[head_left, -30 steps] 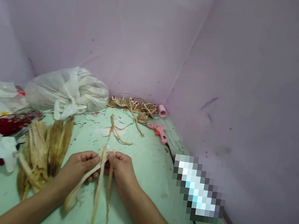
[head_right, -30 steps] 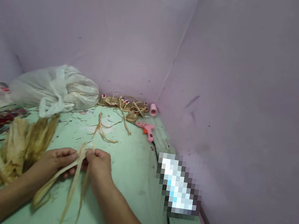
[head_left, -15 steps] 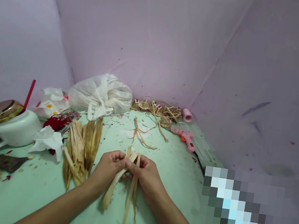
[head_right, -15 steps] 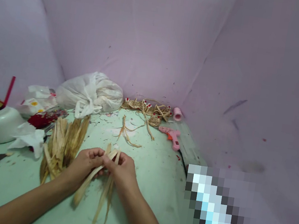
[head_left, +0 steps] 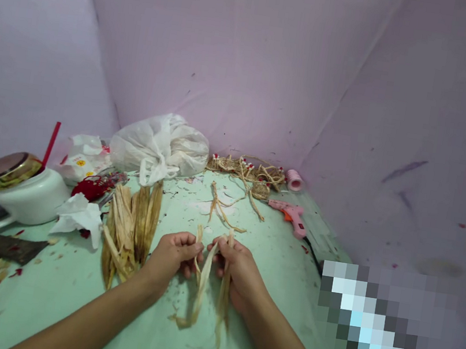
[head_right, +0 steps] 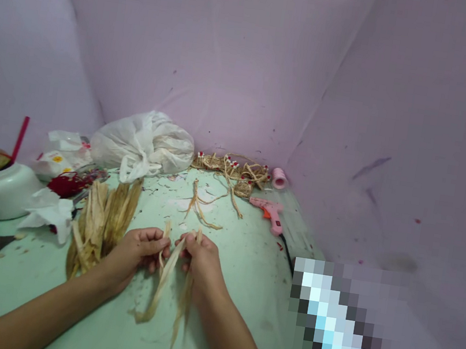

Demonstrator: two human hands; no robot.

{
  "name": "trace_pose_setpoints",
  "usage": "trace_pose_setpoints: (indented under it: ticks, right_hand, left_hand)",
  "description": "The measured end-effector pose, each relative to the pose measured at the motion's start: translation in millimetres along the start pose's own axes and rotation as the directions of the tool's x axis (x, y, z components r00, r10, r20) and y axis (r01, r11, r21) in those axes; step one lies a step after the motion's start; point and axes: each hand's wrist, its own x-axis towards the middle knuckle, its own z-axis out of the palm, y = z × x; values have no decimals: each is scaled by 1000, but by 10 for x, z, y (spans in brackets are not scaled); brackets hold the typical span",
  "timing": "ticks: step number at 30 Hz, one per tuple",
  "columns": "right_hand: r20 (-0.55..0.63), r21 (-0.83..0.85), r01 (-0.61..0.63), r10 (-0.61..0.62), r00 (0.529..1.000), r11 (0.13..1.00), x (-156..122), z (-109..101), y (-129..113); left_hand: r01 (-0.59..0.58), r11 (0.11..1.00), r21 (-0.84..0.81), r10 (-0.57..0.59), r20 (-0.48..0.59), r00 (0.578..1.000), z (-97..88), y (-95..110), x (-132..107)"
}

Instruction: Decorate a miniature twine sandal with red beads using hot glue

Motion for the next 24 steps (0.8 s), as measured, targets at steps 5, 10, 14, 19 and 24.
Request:
trace_pose_setpoints:
  ticks: [5, 10, 14, 19, 24]
  right_hand:
    - [-4, -8, -12, 12, 1000, 1000, 21, -48, -40]
    - [18, -8, -24, 24, 1000, 1000, -1, -32, -41]
    - [61, 39, -34, 32, 998, 999, -15, -21, -23]
    - [53, 202, -125, 117, 992, 971, -2, -13, -66]
    - [38, 259, -164, 160, 986, 952, 33, -31, -166]
  left_hand:
    - [9, 999, -41, -10, -18, 1000, -22, 15, 8]
    - [-7, 999, -38, 8, 20, 1000, -19, 8, 9]
    - [-6, 999, -44, 7, 34, 999, -29, -4, 6]
    - [13, 955, -298, 26, 125, 992, -42, 92, -62]
    - [127, 859, -495, 6, 259, 966, -119, 343, -161]
